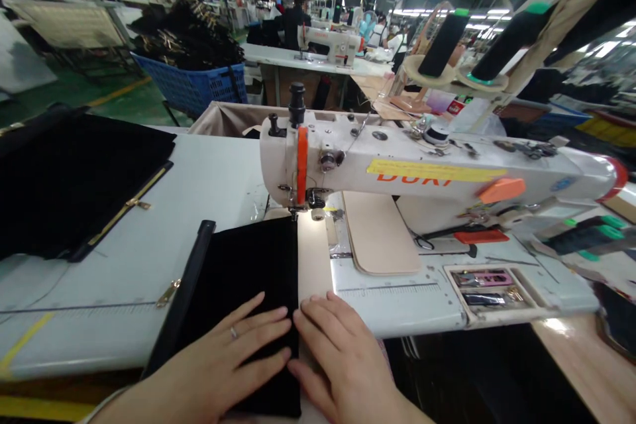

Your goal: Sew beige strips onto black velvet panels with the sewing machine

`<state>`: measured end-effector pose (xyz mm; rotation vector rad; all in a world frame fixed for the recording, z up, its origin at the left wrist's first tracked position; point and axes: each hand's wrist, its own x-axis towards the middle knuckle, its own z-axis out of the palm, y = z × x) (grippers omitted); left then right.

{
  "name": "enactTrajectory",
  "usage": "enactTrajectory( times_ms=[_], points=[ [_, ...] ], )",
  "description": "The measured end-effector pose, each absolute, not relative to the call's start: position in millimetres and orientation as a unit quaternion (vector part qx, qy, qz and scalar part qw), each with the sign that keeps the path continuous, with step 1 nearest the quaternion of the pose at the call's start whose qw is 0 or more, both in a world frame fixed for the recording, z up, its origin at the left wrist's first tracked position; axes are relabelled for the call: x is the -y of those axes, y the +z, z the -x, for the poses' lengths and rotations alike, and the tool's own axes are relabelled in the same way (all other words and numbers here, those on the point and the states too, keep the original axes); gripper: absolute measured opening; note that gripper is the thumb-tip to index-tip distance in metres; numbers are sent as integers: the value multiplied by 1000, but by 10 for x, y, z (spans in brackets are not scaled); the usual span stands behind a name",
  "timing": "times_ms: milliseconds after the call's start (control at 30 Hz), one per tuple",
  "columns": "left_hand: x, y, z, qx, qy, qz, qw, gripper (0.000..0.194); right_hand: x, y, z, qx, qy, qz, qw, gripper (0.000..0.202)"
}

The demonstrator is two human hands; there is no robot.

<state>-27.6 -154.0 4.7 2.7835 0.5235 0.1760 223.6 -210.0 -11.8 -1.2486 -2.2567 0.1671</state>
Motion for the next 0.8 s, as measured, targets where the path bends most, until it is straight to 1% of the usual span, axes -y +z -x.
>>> enactTrajectory(
  times_ms=[100,167,267,333,400,467,567,733,800],
  points=[
    [1751,62,242,-155,61,-981,98,53,2329,-177,-2262,851,34,440,284,52],
    [1771,49,198,-151,76,-983,75,50,2393,-249,-2253,857,12,433,279,58],
    [1768,58,185,-158,106,-979,75,51,2429,-363,-2194,857,-36,428,284,48],
    [1764,96,202,-165,99,-977,88,51,2437,-410,-2138,843,-70,434,311,35],
    [1723,141,204,-175,80,-976,98,50,2437,-416,-2089,821,-102,441,348,28],
    [1612,165,162,-211,69,-971,84,52,2428,-387,-2055,809,-123,440,369,31],
    [1340,126,41,-275,70,-958,41,57,2399,-350,-2013,812,-133,430,372,30],
    [994,7,-76,-283,63,-956,35,54,2346,-511,-1919,749,-141,458,458,26],
    [942,-3,-80,-287,69,-955,35,53,2327,-590,-1907,753,-128,458,455,24]
  ],
)
